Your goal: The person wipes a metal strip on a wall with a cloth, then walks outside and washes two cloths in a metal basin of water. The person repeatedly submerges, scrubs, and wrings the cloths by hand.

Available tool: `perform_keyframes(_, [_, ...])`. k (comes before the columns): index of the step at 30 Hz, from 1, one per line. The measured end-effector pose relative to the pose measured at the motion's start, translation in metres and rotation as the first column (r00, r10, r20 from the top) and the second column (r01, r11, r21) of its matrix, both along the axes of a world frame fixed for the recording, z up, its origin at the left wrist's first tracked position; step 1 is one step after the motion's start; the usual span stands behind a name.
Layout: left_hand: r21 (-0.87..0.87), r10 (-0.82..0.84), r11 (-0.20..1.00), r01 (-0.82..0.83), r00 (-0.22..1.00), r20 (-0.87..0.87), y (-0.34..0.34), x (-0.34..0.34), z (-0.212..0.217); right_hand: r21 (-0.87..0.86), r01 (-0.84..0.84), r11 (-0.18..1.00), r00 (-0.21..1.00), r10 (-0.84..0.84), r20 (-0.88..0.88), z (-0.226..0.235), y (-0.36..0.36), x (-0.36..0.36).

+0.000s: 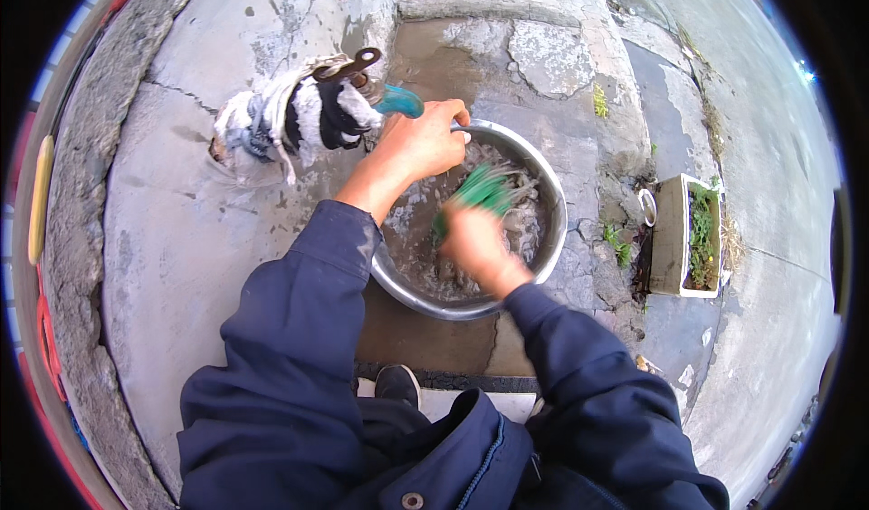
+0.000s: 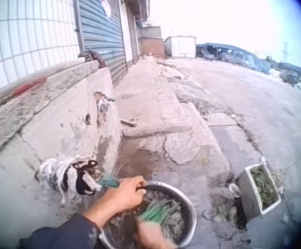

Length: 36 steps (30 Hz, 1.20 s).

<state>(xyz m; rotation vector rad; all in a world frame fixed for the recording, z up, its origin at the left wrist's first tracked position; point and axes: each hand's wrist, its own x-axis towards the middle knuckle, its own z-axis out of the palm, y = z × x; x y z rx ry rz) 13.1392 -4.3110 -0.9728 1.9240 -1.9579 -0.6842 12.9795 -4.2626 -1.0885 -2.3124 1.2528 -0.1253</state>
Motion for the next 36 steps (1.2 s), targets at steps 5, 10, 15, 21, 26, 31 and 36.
perform_keyframes(5, [0.068,-0.064,0.996,0.065,0.998,-0.021,0.000,0.003,-0.008,0.121,0.211,0.970,0.959,-0.230,0.164,-0.004,-0.019,-0.008])
perform_keyframes(10, [0.008,0.009,1.000,-0.008,0.996,-0.089,-0.003,0.004,-0.013,0.056,0.257,0.965,0.965,-0.259,0.042,0.004,-0.006,-0.008])
perform_keyframes(15, [0.033,-0.054,0.998,0.059,0.989,-0.139,-0.002,0.003,-0.013,0.208,0.089,0.974,0.944,-0.149,0.294,-0.012,0.007,-0.001])
perform_keyframes(21, [0.075,0.028,0.997,-0.021,0.996,-0.084,0.000,0.007,-0.014,0.050,0.288,0.956,0.927,-0.292,0.236,-0.011,-0.001,-0.015])
perform_keyframes(26, [0.121,-0.105,0.984,0.129,0.977,-0.187,0.002,0.008,-0.016,0.140,0.169,0.976,0.938,-0.203,0.280,-0.003,-0.002,-0.016])
perform_keyframes(31, [0.209,-0.034,0.975,0.077,0.979,-0.201,0.004,0.014,-0.023,-0.053,0.503,0.863,0.834,-0.468,0.293,0.001,-0.010,-0.030])
perform_keyframes(36, [0.259,-0.133,0.938,0.230,0.930,-0.343,0.011,0.019,-0.033,0.262,-0.028,0.965,0.868,-0.107,0.486,0.013,0.014,-0.016])
